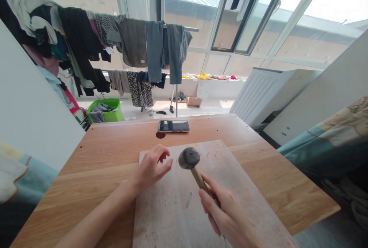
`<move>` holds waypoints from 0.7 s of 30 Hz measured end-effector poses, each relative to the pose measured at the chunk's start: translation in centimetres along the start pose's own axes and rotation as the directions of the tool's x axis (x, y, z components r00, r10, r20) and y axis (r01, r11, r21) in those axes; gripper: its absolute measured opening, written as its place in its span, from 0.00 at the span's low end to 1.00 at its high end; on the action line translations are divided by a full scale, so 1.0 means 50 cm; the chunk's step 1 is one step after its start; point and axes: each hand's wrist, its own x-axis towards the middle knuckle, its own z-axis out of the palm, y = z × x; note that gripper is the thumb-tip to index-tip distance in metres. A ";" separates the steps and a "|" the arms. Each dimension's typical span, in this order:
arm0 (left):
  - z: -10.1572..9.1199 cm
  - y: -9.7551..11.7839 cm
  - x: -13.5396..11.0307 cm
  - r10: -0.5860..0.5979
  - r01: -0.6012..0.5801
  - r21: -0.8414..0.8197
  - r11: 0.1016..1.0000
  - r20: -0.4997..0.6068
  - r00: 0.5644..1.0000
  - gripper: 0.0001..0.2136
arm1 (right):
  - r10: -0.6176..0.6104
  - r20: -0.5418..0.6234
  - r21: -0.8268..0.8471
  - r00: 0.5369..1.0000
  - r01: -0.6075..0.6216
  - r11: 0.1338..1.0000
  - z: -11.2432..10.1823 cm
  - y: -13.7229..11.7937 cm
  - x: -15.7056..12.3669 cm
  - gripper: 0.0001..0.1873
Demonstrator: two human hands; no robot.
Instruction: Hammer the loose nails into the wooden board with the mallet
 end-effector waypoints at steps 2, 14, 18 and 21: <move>-0.002 0.046 -0.010 0.098 -0.107 0.087 0.990 0.095 0.991 0.04 | 0.077 -0.072 0.013 0.994 -0.076 0.997 -0.017 0.029 -0.022 0.35; 0.126 0.193 -0.091 0.349 -0.569 0.527 0.631 0.462 0.815 0.06 | 0.109 -0.209 -0.067 0.972 -0.125 0.990 -0.038 0.118 -0.060 0.38; 0.094 0.170 -0.078 0.362 -0.600 0.427 0.676 0.517 0.776 0.04 | 0.104 -0.173 -0.075 0.979 -0.119 0.990 -0.041 0.114 -0.055 0.38; 0.034 0.115 -0.059 0.273 -0.412 0.228 0.882 0.466 0.842 0.09 | 0.112 -0.150 -0.101 0.982 -0.128 0.987 -0.044 0.102 -0.050 0.35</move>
